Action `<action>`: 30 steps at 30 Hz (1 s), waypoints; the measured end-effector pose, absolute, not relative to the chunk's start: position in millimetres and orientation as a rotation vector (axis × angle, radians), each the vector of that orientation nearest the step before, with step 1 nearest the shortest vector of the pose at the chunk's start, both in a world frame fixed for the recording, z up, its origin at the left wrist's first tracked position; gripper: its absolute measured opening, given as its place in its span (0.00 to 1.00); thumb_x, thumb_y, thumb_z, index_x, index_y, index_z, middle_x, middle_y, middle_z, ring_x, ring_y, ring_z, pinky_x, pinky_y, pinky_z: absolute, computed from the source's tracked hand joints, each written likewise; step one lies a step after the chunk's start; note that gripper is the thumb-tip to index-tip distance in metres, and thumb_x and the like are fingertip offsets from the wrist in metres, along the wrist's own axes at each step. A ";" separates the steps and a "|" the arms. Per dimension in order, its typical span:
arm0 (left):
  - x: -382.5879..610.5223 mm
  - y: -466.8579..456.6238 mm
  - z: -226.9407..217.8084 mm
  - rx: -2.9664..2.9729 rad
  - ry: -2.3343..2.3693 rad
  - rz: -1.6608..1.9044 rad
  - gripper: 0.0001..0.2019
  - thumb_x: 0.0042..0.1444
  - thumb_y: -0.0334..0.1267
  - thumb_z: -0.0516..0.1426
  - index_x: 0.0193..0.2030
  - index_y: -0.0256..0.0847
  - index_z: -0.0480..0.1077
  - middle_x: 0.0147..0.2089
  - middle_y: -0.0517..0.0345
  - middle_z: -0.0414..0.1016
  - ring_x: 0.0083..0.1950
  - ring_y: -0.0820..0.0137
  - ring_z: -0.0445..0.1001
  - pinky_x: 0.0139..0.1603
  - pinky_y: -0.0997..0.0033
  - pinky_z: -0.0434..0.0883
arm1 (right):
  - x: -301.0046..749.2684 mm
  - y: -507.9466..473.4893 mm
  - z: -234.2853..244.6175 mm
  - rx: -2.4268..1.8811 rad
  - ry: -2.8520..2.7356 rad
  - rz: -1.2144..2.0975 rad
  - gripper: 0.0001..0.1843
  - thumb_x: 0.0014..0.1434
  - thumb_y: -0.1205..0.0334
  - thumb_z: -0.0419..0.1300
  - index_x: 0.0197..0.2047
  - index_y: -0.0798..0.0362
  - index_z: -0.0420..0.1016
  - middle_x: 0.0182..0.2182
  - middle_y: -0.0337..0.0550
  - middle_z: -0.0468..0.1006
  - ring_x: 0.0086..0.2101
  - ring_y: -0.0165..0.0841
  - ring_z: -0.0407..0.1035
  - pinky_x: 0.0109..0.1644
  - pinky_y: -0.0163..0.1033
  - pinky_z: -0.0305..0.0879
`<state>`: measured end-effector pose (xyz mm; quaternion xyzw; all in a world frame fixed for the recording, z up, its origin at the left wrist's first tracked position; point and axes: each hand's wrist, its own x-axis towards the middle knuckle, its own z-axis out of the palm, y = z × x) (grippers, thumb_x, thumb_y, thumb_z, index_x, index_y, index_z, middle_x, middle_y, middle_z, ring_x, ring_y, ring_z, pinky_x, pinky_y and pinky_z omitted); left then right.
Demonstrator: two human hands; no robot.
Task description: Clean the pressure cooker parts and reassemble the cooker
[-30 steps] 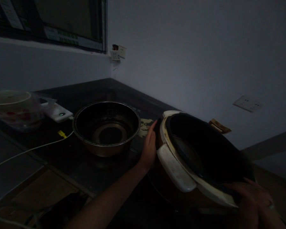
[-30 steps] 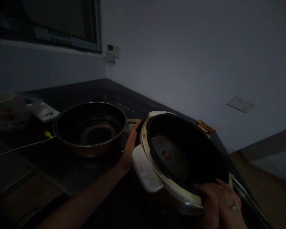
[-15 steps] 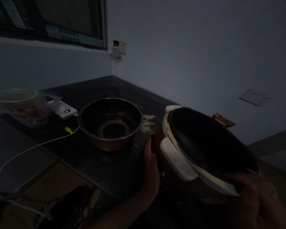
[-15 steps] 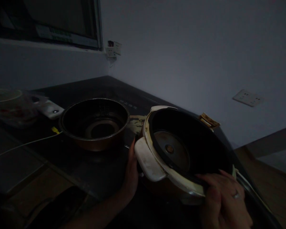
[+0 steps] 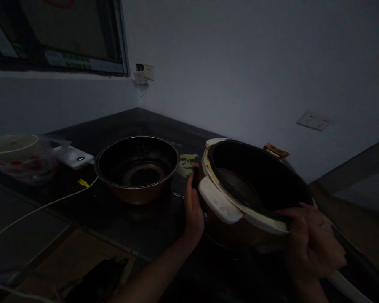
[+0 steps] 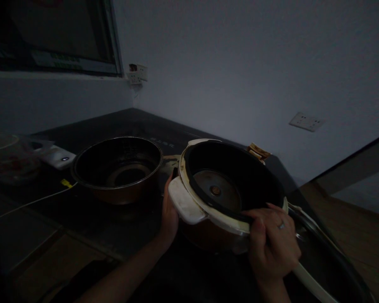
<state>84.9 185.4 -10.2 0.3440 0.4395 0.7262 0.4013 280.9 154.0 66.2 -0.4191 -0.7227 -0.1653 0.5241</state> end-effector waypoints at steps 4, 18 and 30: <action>102.9 143.0 -23.8 0.971 1.233 1.760 0.29 0.68 0.49 0.43 0.72 0.44 0.47 0.77 0.54 0.40 0.76 0.66 0.39 0.73 0.65 0.41 | 273.2 155.0 72.7 -0.955 -1.763 -0.513 0.13 0.63 0.70 0.52 0.30 0.52 0.75 0.25 0.37 0.75 0.30 0.33 0.70 0.48 0.47 0.68; 114.7 138.2 -35.8 2.120 1.301 1.727 0.35 0.66 0.29 0.47 0.74 0.47 0.34 0.77 0.53 0.28 0.76 0.64 0.30 0.73 0.50 0.42 | 193.5 178.9 80.7 -1.068 -1.714 -0.555 0.11 0.64 0.68 0.53 0.39 0.51 0.77 0.31 0.41 0.81 0.34 0.35 0.73 0.51 0.46 0.61; 87.7 172.0 3.5 3.031 0.988 1.494 0.34 0.62 0.21 0.46 0.74 0.35 0.39 0.65 0.45 0.67 0.75 0.70 0.37 0.73 0.59 0.39 | 237.1 126.8 43.9 -0.928 -1.405 -0.110 0.17 0.62 0.72 0.54 0.51 0.45 0.73 0.47 0.44 0.75 0.51 0.36 0.68 0.57 0.47 0.65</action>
